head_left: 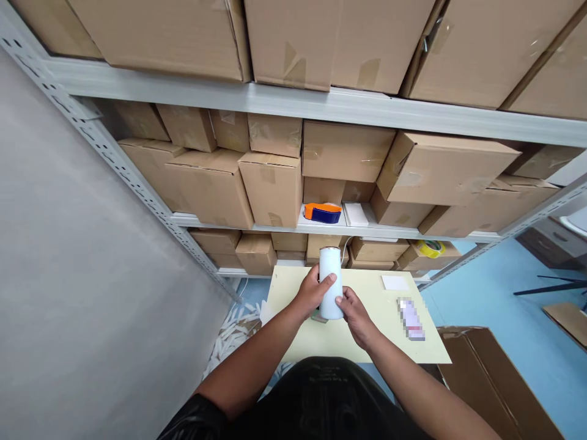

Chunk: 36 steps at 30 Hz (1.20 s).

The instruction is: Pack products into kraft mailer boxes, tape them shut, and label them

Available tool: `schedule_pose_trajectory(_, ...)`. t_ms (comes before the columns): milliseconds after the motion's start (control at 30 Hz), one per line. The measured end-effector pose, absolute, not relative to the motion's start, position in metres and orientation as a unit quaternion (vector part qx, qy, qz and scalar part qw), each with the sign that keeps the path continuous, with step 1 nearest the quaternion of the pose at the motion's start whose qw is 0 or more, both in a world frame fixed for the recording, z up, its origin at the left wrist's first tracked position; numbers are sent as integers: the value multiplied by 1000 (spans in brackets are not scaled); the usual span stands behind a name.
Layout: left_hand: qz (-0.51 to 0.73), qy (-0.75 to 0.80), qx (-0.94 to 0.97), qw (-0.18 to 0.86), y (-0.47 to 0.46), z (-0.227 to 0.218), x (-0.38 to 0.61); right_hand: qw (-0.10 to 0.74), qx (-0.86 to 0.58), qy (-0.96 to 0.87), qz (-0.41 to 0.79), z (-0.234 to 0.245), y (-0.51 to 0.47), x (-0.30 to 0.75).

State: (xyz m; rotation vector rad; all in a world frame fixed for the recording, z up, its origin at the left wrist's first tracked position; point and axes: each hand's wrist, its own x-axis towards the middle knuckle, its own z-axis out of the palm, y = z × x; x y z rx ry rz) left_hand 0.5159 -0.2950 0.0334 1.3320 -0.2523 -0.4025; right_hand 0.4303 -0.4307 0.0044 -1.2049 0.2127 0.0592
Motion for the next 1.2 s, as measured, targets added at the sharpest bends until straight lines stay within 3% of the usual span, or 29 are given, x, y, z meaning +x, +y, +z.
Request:
schedule_pose_trajectory(233, -176, -83, 576, 794, -315, 34, 510, 859, -492, 86, 113, 10, -456, 429)
schedule_pose_trajectory(500, -160, -82, 597, 782, -326, 39, 515, 824, -561, 72, 42, 8, -474, 429)
schedule_pose_trajectory(700, -177, -73, 592, 783, -334, 34, 515, 845, -509, 90, 135, 2, -486, 426)
schedule_pose_trajectory(867, -178, -95, 630, 750, -336, 36, 518, 823, -561, 64, 63, 3, -487, 427)
schedule_pose_trajectory(1200, -205, -230, 567, 764, -325, 30, 515, 785, -618, 41, 29, -22, -497, 448)
